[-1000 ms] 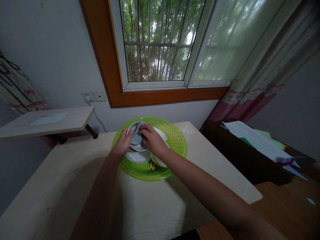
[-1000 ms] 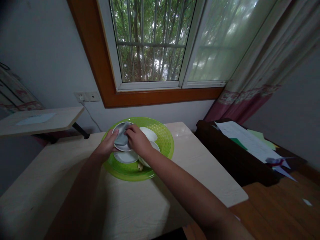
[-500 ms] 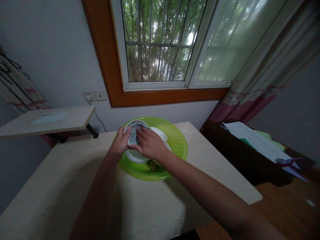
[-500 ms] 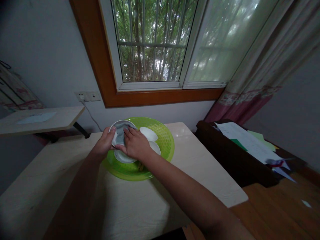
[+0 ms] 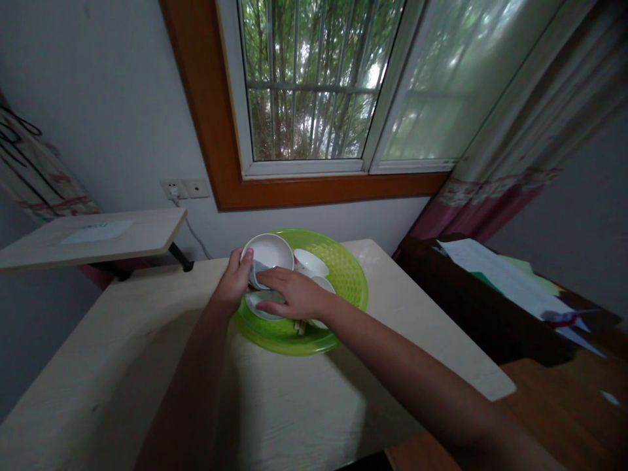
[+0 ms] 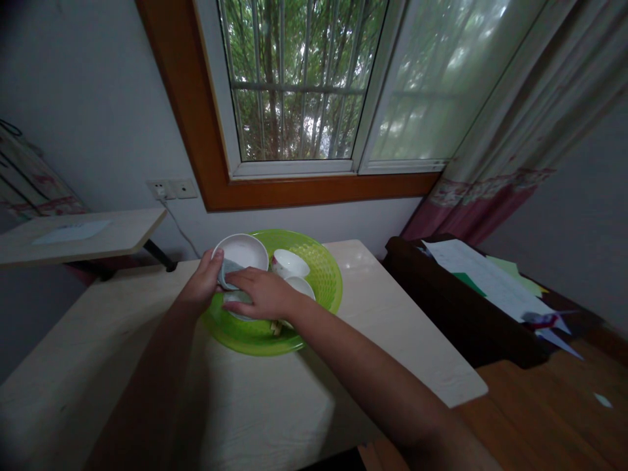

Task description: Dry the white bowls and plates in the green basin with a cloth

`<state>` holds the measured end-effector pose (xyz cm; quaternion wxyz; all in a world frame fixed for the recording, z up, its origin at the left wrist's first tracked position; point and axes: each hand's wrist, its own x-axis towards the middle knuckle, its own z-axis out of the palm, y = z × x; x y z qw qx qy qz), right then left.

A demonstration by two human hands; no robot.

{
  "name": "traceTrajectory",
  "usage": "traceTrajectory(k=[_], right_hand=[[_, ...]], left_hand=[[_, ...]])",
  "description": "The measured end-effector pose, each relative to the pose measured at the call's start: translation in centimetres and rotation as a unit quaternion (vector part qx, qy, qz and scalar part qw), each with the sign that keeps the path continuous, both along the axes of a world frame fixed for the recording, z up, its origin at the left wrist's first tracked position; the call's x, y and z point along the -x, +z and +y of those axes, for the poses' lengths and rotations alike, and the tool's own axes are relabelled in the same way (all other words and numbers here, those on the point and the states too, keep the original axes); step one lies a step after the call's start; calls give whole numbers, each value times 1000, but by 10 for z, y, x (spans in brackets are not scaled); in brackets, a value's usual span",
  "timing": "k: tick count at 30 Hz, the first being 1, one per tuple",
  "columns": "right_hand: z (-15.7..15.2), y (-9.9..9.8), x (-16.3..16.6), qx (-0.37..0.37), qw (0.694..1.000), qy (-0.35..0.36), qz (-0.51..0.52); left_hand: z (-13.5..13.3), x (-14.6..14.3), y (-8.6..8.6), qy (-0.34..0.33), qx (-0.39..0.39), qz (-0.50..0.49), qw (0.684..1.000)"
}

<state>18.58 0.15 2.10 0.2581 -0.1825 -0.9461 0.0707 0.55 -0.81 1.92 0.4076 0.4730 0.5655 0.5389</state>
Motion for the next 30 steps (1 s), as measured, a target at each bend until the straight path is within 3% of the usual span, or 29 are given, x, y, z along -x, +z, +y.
traceTrajectory(k=[6, 10, 12, 16, 18, 20, 22, 24, 26, 30], right_hand=[[2, -1, 3, -104, 989, -95, -42], [12, -3, -2, -24, 974, -200, 100], [22, -5, -9, 60, 933, -267, 232], [46, -10, -28, 176, 797, -360, 452], [56, -14, -36, 201, 754, -383, 495], [61, -16, -39, 206, 733, -394, 515], [60, -16, -38, 205, 731, -395, 517], [54, -14, -33, 203, 748, -386, 501], [45, -11, -25, 195, 783, -358, 469], [24, -4, -11, 146, 892, -265, 337]], left_hand=[[0, 4, 2, 12, 27, -20, 999], [3, 4, -2, 6, 15, 5, 1000], [6, 7, -5, 8, -11, 34, 999], [13, 17, -13, 20, -87, 141, 986], [14, 20, -14, 10, -133, 206, 969], [13, 22, -14, -5, -184, 257, 949], [12, 22, -14, -14, -227, 295, 928], [12, 21, -14, -11, -251, 324, 912], [12, 20, -14, -2, -263, 345, 901], [11, 18, -15, 12, -278, 371, 886]])
